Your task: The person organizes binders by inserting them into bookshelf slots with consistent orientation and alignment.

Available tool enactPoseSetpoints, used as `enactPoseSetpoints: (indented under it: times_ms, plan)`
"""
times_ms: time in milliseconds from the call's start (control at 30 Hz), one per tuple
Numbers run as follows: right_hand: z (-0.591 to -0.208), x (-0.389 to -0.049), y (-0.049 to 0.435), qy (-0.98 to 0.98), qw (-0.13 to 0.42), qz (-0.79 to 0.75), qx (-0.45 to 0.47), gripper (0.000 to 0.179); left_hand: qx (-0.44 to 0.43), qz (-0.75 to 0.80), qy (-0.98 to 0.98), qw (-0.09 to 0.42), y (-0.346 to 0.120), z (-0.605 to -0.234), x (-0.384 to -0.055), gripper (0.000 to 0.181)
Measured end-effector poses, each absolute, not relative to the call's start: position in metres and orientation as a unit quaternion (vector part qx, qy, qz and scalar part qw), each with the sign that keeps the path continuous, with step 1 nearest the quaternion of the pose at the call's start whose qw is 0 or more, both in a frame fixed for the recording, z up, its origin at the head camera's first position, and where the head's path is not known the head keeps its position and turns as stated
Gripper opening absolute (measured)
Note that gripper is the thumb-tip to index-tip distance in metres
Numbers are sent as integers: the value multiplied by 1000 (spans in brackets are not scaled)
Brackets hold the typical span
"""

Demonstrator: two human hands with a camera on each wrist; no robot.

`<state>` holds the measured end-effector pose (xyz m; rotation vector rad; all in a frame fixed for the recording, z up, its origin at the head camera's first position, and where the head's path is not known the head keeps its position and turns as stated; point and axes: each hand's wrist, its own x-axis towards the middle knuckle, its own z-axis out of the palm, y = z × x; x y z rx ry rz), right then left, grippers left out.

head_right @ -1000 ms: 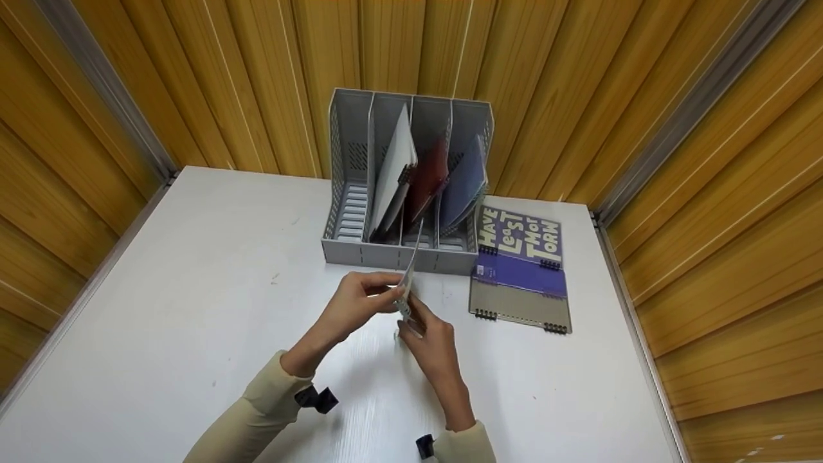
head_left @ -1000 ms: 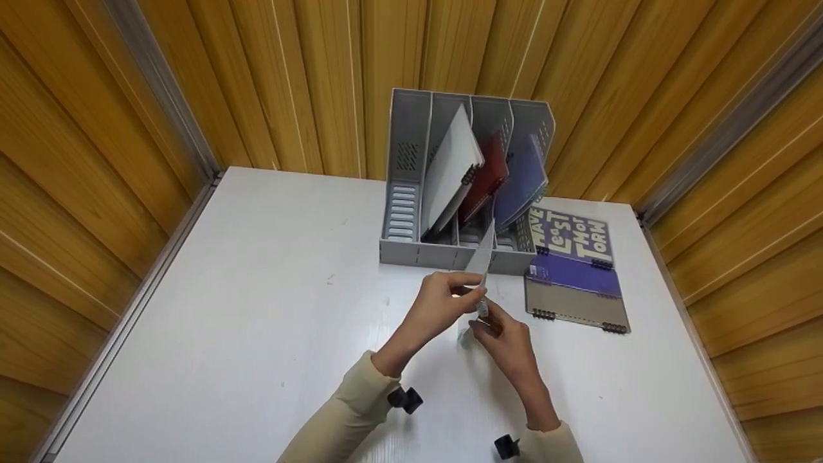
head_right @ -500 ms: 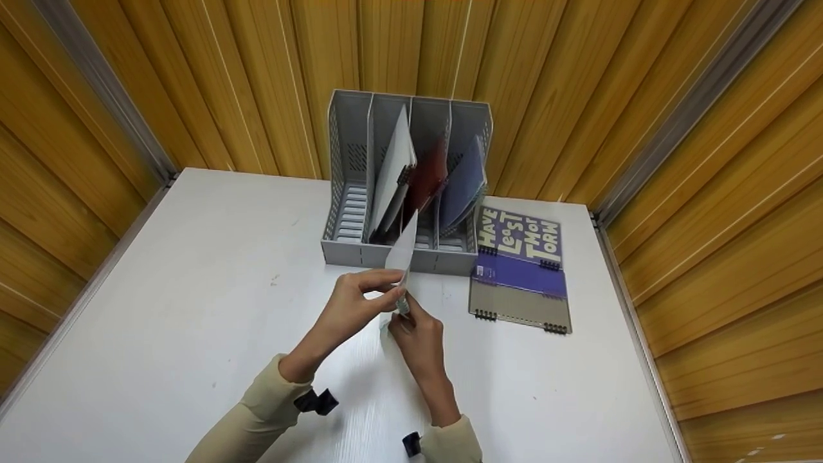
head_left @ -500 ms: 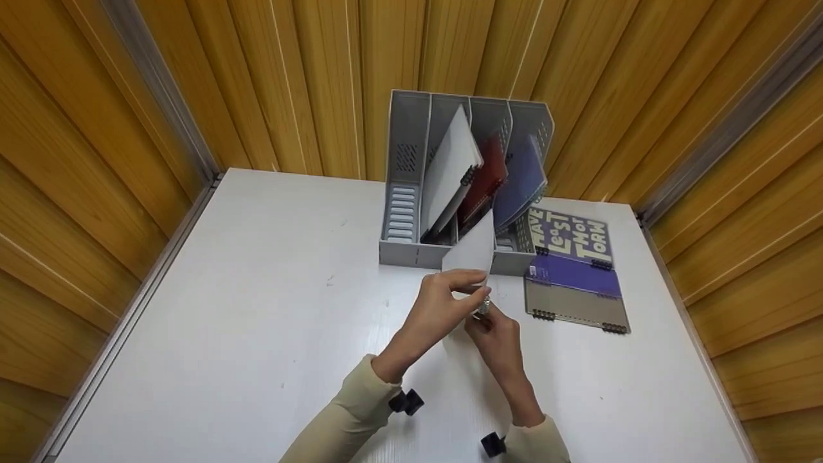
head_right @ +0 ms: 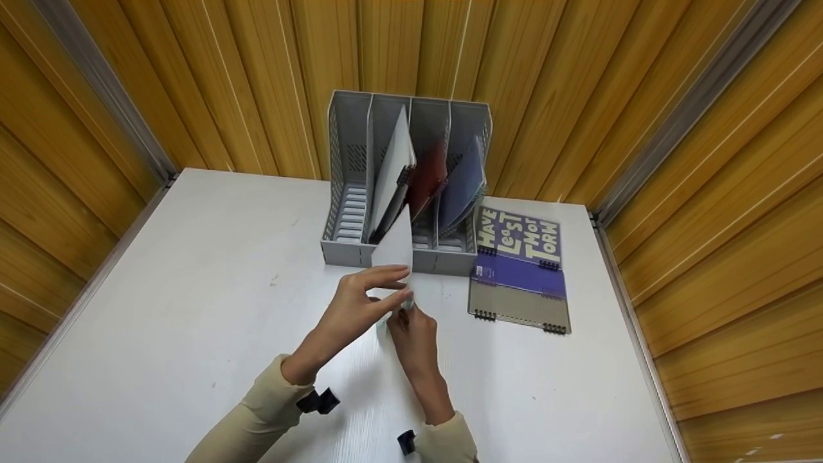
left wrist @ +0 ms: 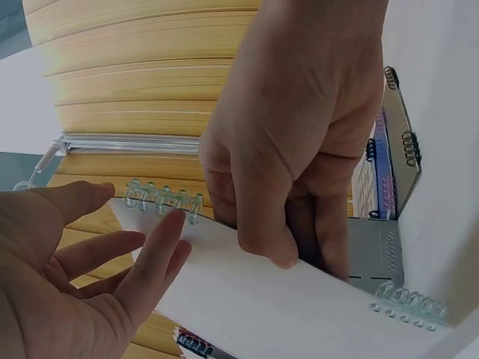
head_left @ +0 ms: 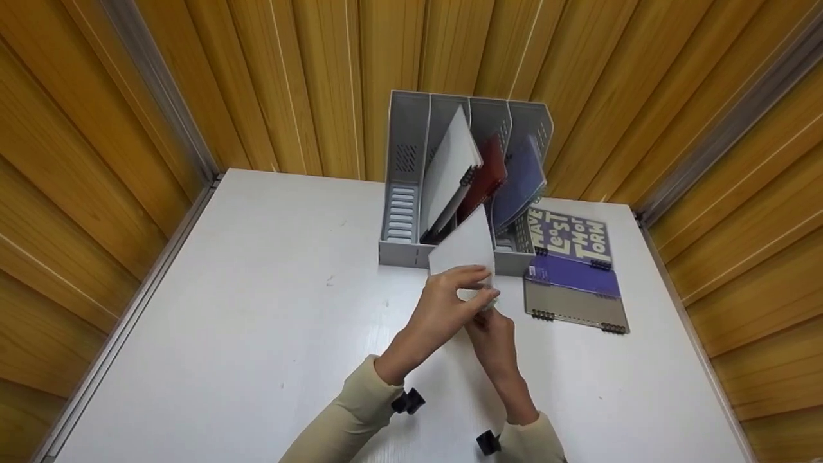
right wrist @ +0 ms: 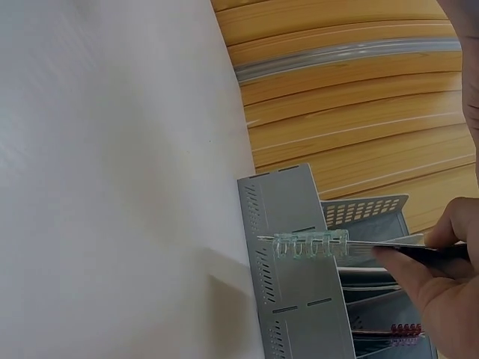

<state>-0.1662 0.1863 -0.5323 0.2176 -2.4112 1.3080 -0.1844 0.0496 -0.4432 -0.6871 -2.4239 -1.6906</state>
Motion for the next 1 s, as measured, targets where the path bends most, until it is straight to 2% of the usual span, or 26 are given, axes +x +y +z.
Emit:
enactPoseSetpoints:
  times_ms: [167, 333, 633, 900, 1000]
  plan:
    - [-529, -169, 183, -846, 180, 499, 51, 22, -230, -543, -806, 49, 49, -445, -187, 28]
    - [-528, -171, 182, -834, 165, 527, 18, 20, -221, -556, -800, 27, 43, -449, -190, 32]
    - [-525, -173, 181, -831, 175, 528, -2, 14, -148, -530, -832, 75, 19, -480, -221, 33]
    - [-522, -173, 178, -818, 169, 550, -11, 14, -53, -521, -846, 102, -8, -513, -258, 55]
    - [-523, -174, 177, -815, 173, 554, -4, 16, -29, -526, -844, 102, -18, -523, -274, 54]
